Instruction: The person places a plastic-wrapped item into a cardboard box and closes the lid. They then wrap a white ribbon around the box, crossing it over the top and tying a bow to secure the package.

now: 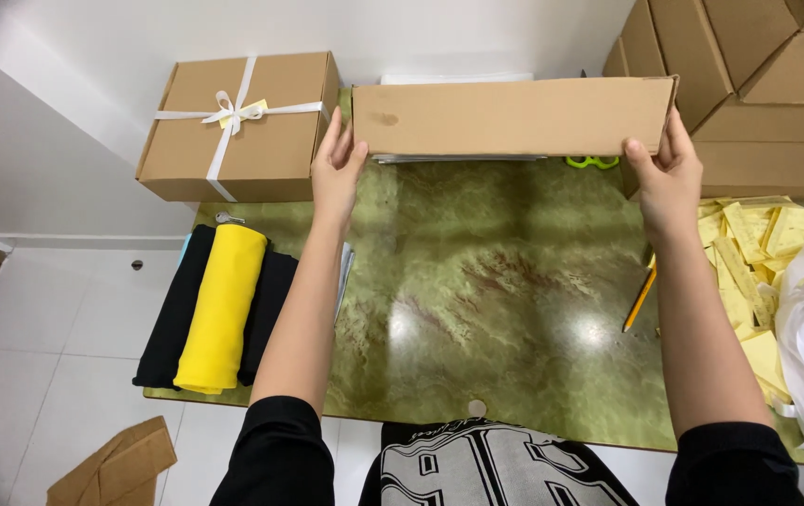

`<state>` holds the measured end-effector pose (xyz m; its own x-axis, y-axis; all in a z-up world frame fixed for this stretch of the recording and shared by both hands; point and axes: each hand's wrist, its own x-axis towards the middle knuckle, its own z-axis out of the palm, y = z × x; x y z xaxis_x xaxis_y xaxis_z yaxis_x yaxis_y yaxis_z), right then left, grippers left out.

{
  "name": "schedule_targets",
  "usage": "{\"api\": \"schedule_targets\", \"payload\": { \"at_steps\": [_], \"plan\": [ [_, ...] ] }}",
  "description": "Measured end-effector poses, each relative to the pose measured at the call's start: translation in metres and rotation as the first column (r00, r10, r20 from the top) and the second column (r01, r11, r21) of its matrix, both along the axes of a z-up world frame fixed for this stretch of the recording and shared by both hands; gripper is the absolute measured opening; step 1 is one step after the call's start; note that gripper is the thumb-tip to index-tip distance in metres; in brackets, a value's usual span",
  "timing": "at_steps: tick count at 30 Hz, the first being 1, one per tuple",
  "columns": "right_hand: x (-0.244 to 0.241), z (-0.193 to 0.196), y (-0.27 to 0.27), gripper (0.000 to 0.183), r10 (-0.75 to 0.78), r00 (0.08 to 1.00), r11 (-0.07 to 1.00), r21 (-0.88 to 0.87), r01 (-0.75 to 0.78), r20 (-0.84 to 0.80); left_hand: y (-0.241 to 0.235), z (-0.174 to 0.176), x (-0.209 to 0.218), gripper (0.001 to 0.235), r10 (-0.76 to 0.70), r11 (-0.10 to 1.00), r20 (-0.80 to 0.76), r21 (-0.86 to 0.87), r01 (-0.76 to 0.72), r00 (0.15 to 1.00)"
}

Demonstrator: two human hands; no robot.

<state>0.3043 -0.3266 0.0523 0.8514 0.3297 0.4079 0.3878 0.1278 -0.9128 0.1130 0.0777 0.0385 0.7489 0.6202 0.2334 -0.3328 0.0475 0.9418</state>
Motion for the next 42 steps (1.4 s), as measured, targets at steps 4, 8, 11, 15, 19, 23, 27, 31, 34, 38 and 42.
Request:
{"api": "schedule_targets", "payload": {
  "at_steps": [4, 8, 11, 15, 19, 23, 27, 31, 34, 38, 42],
  "plan": [
    [-0.007, -0.017, 0.005, 0.059, -0.033, 0.998, 0.999, -0.009, 0.033, 0.062, 0.0, -0.013, 0.001, 0.066, 0.068, 0.998, -0.04, -0.017, -0.069, 0.997],
    [-0.022, -0.046, -0.001, 0.055, -0.111, 0.993, 0.992, 0.058, 0.108, 0.042, -0.005, -0.037, -0.02, 0.052, 0.126, 0.989, -0.197, -0.056, -0.14, 0.972],
    [-0.045, -0.068, -0.016, 0.05, -0.074, 0.969, 0.98, 0.162, 0.114, -0.237, -0.03, -0.032, -0.049, 0.058, 0.093, 0.973, -0.307, -0.173, -0.151, 0.947],
    [-0.086, -0.062, -0.022, 0.073, -0.031, 0.68, 0.988, 0.08, 0.131, -0.732, -0.045, -0.048, -0.076, 0.099, -0.212, 0.844, -0.443, -0.532, -0.065, 0.871],
    [-0.099, -0.065, -0.02, 0.098, -0.048, 0.483, 0.995, -0.001, 0.097, -0.874, -0.058, -0.059, -0.087, 0.109, -0.331, 0.785, -0.51, -0.615, -0.068, 0.794],
    [-0.09, -0.1, -0.03, 0.101, 0.011, 0.43, 0.994, 0.055, 0.091, -0.903, -0.061, -0.086, -0.082, 0.1, -0.277, 0.766, -0.517, -0.628, -0.139, 0.81],
    [-0.09, -0.113, -0.035, 0.098, 0.042, 0.509, 0.987, 0.116, 0.115, -0.86, -0.061, -0.097, -0.079, 0.079, -0.219, 0.794, -0.511, -0.588, -0.152, 0.831],
    [-0.12, -0.113, -0.042, 0.098, 0.042, 0.535, 0.981, 0.135, 0.137, -0.844, -0.068, -0.091, -0.101, 0.077, -0.223, 0.805, -0.508, -0.577, -0.136, 0.832],
    [-0.147, -0.112, -0.057, 0.084, -0.007, 0.549, 0.974, 0.117, 0.192, -0.836, -0.076, -0.079, -0.121, 0.075, -0.27, 0.802, -0.498, -0.59, -0.094, 0.824],
    [-0.189, -0.121, -0.086, 0.065, -0.064, 0.523, 0.966, 0.079, 0.247, -0.85, -0.096, -0.047, -0.146, 0.09, -0.438, 0.814, -0.626, -0.581, -0.012, 0.645],
    [-0.233, -0.12, -0.112, 0.064, -0.128, 0.468, 0.954, 0.021, 0.3, -0.874, -0.106, -0.049, -0.165, 0.124, -0.513, 0.858, -0.789, -0.481, 0.179, 0.338]
  ]
}}
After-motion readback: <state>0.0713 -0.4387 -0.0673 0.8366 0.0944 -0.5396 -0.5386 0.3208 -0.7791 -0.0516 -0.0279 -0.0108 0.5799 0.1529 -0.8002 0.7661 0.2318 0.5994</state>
